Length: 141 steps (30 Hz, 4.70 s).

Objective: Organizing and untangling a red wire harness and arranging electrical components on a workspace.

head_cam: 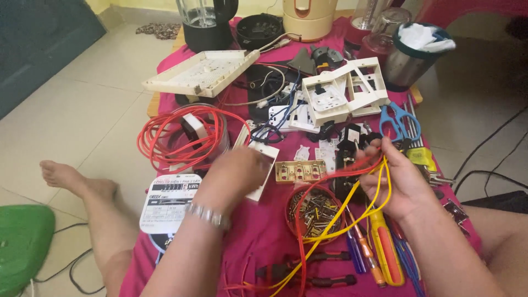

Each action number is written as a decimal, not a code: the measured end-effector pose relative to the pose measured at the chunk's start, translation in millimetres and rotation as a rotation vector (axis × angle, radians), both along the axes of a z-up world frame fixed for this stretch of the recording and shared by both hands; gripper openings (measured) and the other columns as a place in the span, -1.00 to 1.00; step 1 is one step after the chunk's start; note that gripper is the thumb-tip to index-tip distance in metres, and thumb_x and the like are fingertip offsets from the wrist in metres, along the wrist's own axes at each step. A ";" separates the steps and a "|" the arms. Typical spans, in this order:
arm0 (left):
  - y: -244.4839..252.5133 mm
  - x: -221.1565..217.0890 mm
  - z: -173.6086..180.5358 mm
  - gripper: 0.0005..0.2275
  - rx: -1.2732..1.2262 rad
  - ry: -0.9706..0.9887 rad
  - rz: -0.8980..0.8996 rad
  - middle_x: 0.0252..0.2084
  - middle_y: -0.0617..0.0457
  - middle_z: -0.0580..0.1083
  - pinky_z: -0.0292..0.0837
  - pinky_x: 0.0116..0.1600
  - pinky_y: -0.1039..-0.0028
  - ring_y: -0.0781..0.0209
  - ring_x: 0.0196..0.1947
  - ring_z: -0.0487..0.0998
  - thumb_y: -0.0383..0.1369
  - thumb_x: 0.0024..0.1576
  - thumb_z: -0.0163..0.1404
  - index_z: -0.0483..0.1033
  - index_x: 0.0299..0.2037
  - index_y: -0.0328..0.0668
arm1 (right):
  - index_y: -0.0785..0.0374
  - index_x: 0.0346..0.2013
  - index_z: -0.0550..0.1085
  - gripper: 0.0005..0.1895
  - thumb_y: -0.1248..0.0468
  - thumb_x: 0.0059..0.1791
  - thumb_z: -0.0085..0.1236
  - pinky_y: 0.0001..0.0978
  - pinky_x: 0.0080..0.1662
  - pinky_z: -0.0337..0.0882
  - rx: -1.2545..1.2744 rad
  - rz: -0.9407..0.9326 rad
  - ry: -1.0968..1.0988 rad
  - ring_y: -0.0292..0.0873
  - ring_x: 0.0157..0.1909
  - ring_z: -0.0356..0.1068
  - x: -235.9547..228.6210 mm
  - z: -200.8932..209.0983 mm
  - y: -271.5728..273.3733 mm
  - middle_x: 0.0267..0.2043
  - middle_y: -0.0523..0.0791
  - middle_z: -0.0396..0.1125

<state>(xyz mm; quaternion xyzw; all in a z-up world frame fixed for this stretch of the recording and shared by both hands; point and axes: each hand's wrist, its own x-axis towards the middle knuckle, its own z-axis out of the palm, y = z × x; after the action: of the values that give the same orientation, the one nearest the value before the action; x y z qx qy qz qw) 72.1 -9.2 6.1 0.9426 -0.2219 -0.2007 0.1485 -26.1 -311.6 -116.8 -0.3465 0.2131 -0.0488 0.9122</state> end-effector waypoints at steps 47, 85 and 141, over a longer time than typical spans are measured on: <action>-23.1 -30.2 -33.8 -0.77 -0.635 -0.201 0.157 -0.22 -0.05 0.63 0.50 -0.02 0.05 -0.19 -0.07 0.61 -0.31 0.10 0.11 0.65 -0.04 0.02 | 0.06 0.21 0.42 -0.56 0.00 0.09 0.00 -0.96 -0.64 0.06 -0.034 0.210 0.061 -0.59 -0.49 0.23 26.9 52.3 75.7 0.01 -0.22 0.41; 72.7 -121.0 -67.7 -0.77 -0.428 -0.015 0.030 -0.22 0.19 0.66 0.57 -0.17 0.40 0.19 -0.30 0.67 -0.28 -0.01 0.18 0.74 -0.14 0.13 | 0.14 0.21 0.40 -0.60 0.17 0.08 0.00 -0.79 -0.63 0.06 -0.124 0.235 -0.047 -0.58 -0.60 0.09 18.7 72.6 70.6 -0.46 -0.34 0.18; -66.3 -102.1 -39.0 -0.65 -1.133 1.117 0.135 -0.29 -0.02 0.52 0.54 -0.26 0.61 0.31 -0.35 0.60 -0.24 0.13 0.13 0.49 -0.02 -0.37 | 0.07 -0.11 0.41 -0.89 0.14 0.15 0.07 -0.86 -0.53 0.07 0.230 -0.247 -0.175 -0.56 -0.46 0.21 10.2 54.5 25.4 -0.37 -0.33 0.28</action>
<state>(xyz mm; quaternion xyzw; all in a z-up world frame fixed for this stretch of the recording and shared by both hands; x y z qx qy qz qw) -29.9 -75.5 -33.0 0.4954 -0.1254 -0.4906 0.7059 -15.9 -286.2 -62.2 -0.2058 0.1778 -0.1657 0.9479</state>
